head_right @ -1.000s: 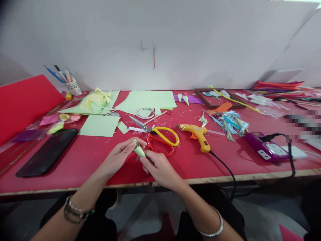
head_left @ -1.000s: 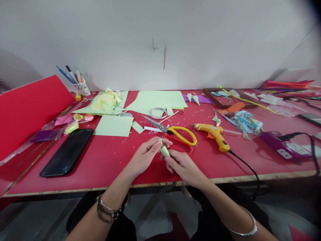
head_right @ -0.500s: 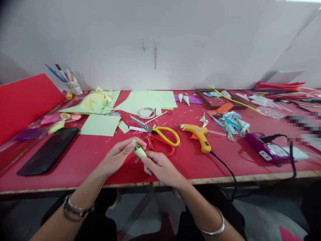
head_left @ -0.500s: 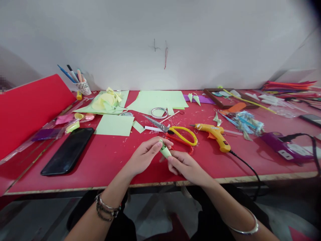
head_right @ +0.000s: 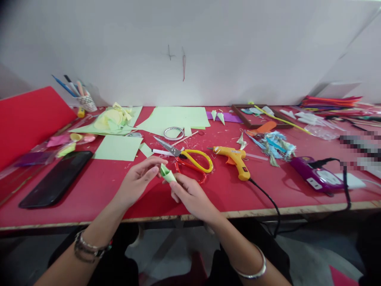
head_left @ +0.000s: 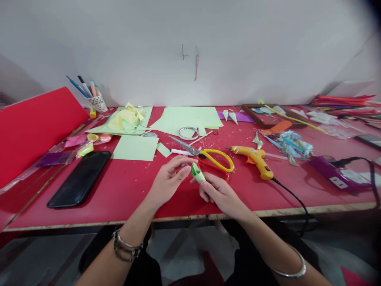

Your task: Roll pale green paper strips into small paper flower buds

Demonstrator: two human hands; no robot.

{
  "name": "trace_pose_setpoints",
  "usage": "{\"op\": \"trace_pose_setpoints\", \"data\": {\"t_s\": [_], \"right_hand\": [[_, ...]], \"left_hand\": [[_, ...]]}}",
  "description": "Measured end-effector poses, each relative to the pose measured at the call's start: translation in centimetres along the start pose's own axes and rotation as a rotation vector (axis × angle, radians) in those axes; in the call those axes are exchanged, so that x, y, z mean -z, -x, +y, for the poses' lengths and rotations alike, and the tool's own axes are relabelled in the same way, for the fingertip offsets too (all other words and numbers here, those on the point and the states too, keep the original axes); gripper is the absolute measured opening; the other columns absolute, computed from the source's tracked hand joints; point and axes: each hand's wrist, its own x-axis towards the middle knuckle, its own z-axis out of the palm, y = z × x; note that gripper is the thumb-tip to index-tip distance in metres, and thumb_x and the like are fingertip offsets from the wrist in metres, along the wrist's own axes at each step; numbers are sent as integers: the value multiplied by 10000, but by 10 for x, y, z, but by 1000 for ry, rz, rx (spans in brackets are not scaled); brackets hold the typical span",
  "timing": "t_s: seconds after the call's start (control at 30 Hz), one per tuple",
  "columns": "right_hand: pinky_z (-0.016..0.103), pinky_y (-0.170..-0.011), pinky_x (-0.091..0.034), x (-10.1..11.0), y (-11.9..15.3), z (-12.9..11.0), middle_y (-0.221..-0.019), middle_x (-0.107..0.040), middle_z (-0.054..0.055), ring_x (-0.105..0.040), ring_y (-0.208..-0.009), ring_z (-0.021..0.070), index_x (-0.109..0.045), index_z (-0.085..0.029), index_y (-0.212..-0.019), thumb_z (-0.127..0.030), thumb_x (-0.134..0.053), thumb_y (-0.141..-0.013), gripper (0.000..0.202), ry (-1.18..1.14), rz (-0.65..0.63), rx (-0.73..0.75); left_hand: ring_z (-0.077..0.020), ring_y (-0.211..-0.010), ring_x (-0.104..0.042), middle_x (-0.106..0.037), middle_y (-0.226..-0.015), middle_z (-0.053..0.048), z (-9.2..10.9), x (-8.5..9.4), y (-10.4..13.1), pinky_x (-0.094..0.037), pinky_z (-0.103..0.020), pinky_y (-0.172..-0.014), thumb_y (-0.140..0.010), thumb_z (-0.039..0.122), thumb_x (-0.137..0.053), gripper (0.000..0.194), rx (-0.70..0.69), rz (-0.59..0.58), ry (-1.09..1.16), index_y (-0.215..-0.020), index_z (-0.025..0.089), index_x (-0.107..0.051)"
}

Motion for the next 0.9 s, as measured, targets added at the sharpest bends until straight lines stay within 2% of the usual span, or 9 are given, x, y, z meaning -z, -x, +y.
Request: {"op": "trace_pose_setpoints", "data": {"t_s": [0.23,0.47,0.6,0.8,0.9], "right_hand": [[205,-499,-273,0,0,0,-548,-393,-53,-334,-495,58,-429,-162,-704,-328,-335,-885,263,-3,-14,-3],[212,-479,-251,2,0,-1,-533,-354,-54,-295,-478,56,-443,-153,-686,-345,-324,-883,300,-29,-54,-7],[208,-472,-248,3,0,-1,-528,-352,-56,-287,-472,54,-498,-144,-758,-351,-319,-887,302,-52,-101,-11],[194,-488,-297,2,-1,2,-557,-408,-49,-353,-494,59,-516,-154,-898,-324,-332,-882,251,-64,-15,-8],[196,-529,-351,0,-2,3,-615,-464,-31,-414,-540,70,-521,-161,-880,-306,-384,-858,201,-32,49,5]], "left_hand": [[-111,-823,-549,-603,-868,-19,2,1,0,-436,-211,-742,-796,237,-527,127,2,-1,35,-836,179,-633],[-110,-797,-553,-599,-842,-24,0,0,-1,-446,-207,-720,-789,217,-537,115,3,-2,32,-832,164,-630],[-106,-790,-552,-599,-845,-21,1,-1,-1,-447,-207,-719,-786,200,-538,112,-14,-26,23,-833,168,-634],[-116,-753,-553,-600,-862,-40,2,-1,0,-469,-239,-693,-818,263,-478,195,19,55,-21,-928,176,-613],[-123,-787,-545,-579,-910,-52,2,-2,0,-469,-243,-711,-783,246,-527,168,-60,51,-58,-918,166,-589]]}}
